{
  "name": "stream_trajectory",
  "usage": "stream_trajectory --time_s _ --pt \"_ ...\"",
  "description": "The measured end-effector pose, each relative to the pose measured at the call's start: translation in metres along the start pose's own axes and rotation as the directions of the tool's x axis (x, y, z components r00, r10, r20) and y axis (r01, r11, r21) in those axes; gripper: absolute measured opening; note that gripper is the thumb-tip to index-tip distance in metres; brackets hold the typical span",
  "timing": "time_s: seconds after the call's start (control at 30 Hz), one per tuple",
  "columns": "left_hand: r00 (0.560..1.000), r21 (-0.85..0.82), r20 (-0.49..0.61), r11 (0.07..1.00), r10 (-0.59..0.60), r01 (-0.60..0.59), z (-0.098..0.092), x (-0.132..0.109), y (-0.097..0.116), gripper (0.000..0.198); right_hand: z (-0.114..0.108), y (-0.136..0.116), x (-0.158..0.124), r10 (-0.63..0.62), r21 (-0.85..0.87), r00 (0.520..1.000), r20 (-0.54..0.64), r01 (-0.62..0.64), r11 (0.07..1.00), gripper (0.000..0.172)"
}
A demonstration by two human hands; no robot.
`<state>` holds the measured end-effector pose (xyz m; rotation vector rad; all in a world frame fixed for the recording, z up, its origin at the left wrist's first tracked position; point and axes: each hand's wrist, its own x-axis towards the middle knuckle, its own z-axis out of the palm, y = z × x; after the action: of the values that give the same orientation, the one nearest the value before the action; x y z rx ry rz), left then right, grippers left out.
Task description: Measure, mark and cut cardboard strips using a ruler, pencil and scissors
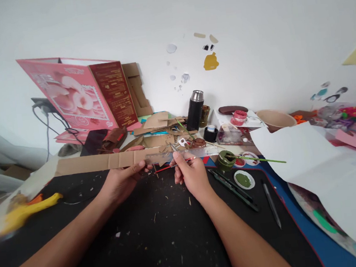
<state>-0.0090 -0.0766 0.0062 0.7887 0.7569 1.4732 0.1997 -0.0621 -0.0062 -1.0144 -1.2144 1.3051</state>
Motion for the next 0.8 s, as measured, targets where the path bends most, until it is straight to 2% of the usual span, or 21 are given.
stream_trajectory --time_s 0.8 --pt "1.000 0.005 0.002 1.000 0.013 -0.013 -0.0008 0.0018 -0.0028 0.059 0.0002 -0.0022 0.0002 0.011 -0.052 1.000 0.009 -0.011 0.999 0.064"
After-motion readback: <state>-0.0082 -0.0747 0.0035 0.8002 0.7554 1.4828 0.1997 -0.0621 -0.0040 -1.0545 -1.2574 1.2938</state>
